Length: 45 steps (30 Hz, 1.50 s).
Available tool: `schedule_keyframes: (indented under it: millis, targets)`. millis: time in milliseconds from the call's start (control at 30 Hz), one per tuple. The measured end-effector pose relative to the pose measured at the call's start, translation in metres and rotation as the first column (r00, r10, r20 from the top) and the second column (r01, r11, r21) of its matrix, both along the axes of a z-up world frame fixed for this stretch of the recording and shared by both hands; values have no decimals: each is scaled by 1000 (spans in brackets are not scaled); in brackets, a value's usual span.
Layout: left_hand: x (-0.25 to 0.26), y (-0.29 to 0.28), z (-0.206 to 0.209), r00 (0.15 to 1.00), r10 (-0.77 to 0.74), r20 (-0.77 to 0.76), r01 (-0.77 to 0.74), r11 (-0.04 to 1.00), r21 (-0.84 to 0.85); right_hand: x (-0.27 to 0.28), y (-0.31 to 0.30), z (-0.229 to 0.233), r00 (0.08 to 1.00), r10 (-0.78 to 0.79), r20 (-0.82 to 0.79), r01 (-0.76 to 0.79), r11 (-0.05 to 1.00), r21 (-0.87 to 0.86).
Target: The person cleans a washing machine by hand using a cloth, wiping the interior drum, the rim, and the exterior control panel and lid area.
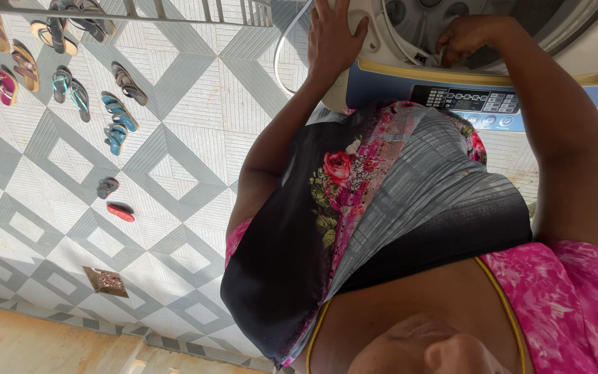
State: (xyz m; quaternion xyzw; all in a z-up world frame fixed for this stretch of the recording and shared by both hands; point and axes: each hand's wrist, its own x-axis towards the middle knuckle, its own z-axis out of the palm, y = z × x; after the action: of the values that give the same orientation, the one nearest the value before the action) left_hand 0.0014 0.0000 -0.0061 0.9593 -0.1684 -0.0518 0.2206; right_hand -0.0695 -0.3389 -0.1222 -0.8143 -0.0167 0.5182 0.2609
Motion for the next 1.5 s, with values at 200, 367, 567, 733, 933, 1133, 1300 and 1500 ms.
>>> schedule_keyframes:
  millis: [200,367,567,733,933,1133,1300,1500]
  targets:
    - [0,-1,5,1000,-6,-21,6,1000,2,27,62,-30,839,-367,402,277,923,267]
    - [-1,-2,15,1000,-8,25,9,1000,-15,19,28,-31,929,88,360,-80,996,-36]
    - [-1,-1,10,1000,-10,-8,10,1000,-22,-21,-28,11,968,232,-98,-252,895,-369]
    - [0,5,-20,999,41,-36,-45,991,-127,2,6,88,889,45,455,-27,999,-46]
    - [0,17,-42,994,107,-11,-103,914,-392,22,122,140,493,58,868,-318,941,118]
    - [-2,15,-30,993,76,-85,-105,900,-423,13,151,112,478,411,776,-283,909,-307]
    - [1,13,-32,996,74,-50,-88,912,-400,10,134,139,291,597,748,-239,802,-547]
    - [2,13,-31,997,74,-23,-77,909,-411,16,154,139,389,616,685,-114,770,-628]
